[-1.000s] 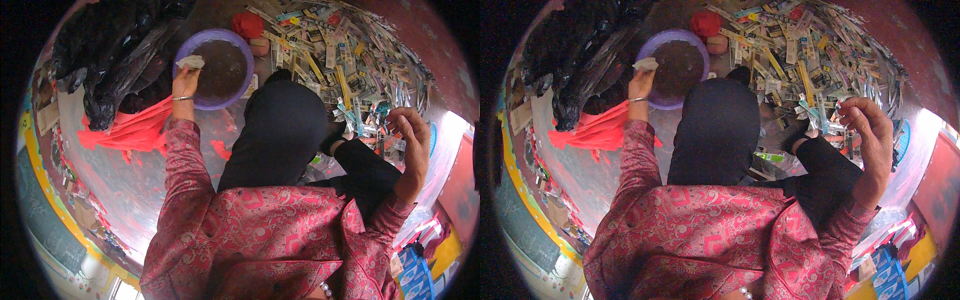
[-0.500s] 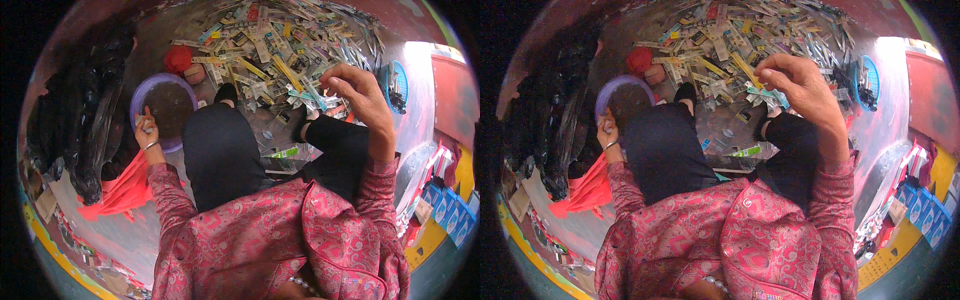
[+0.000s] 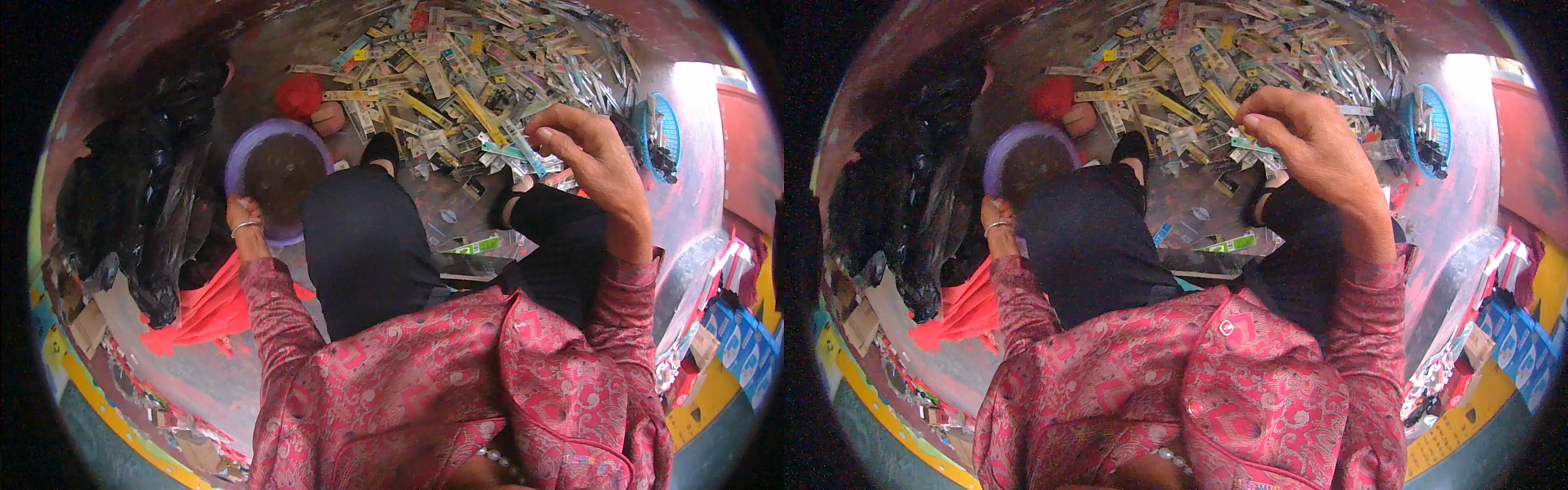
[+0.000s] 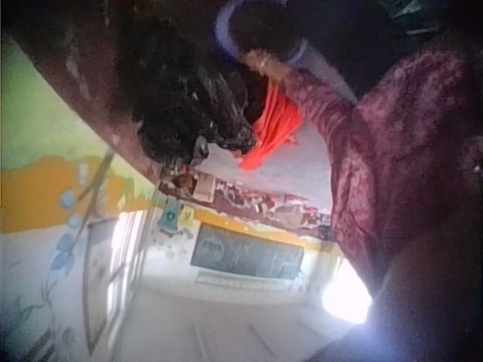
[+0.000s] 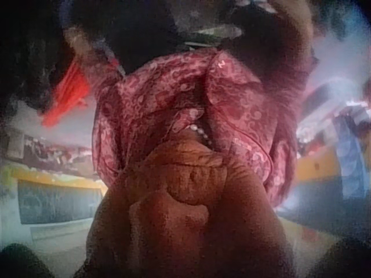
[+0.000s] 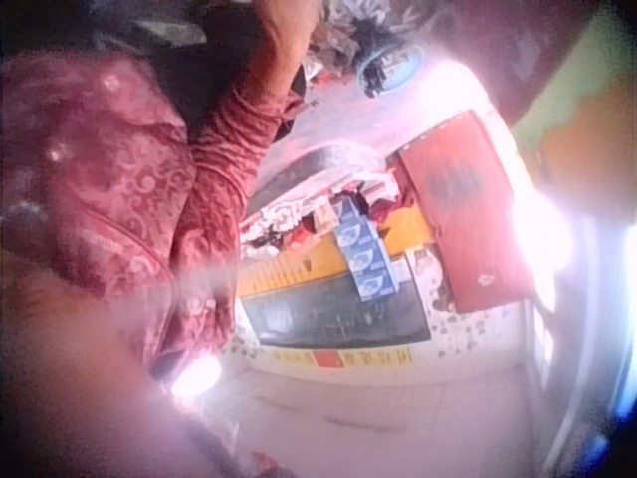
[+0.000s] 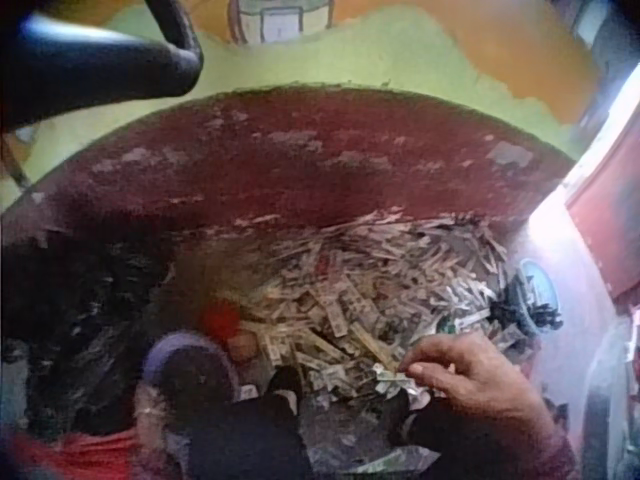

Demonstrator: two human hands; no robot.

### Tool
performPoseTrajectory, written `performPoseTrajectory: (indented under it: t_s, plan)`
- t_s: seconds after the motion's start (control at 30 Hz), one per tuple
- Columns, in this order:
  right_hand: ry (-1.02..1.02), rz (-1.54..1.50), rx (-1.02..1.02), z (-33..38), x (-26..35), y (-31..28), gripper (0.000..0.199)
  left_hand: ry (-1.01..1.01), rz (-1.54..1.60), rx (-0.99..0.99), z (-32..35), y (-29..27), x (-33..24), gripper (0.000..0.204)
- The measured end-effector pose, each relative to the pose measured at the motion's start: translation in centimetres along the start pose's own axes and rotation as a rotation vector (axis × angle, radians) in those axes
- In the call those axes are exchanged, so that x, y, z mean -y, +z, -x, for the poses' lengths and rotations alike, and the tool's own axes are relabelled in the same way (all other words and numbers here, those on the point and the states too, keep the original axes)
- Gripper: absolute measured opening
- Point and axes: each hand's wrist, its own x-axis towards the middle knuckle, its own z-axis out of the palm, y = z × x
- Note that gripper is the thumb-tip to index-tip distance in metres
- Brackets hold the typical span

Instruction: The person wipes plastic-wrapped items with a cloth dipped in a bucket of water and sorts them into different containers while sitting on the floor.

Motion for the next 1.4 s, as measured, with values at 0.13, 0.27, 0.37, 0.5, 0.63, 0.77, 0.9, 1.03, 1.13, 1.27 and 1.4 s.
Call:
performPoseTrajectory:
  t_s: [0.13,0.27,0.37,0.5,0.63,0.77,0.9,1.03,1.13,1.27,1.4]
  plan:
    - [-0.010,0.006,-0.024,0.1,-0.3,0.1,0.020,-0.047,-0.012,-0.089,1.1,0.8,-0.1,0.018]
    - [-0.018,-0.015,-0.081,0.2,-0.5,0.4,0.019,0.061,-0.083,-0.048,1.4,1.4,0.4,0.020]
    - [-0.017,0.008,-0.078,0.2,-0.4,0.4,0.020,-0.010,-0.068,0.025,-1.5,-0.9,1.0,0.021]
    - [-0.060,-0.023,-0.099,0.5,-0.7,-0.1,0.020,-0.089,0.115,0.245,-2.0,-2.2,2.1,0.024]
    - [-0.062,0.051,-0.111,0.4,-0.6,-0.3,0.019,-0.121,0.298,0.372,-1.6,-4.5,0.8,0.019]
    - [-0.136,0.093,-0.132,0.2,-1.0,0.0,0.021,-0.043,0.361,0.348,2.4,-1.1,-3.0,0.016]
    - [-0.120,0.068,-0.062,-0.8,-1.7,1.3,0.028,0.363,0.148,0.814,10.5,3.6,-8.7,0.017]
    - [-0.044,-0.180,-0.171,0.2,-1.6,0.3,0.031,0.460,0.065,1.231,24.0,14.7,-11.5,0.027]
    - [-0.015,-0.558,-0.106,0.8,-0.1,-0.2,0.044,0.299,0.059,1.517,31.5,21.4,-8.2,0.026]
    - [0.025,-1.029,-0.006,1.2,0.4,-1.3,0.056,0.071,-0.214,1.441,37.4,26.1,0.4,0.019]
    - [-0.217,-0.264,-0.249,0.3,-2.1,-0.3,0.064,0.205,-0.491,1.312,37.2,26.7,1.4,0.025]
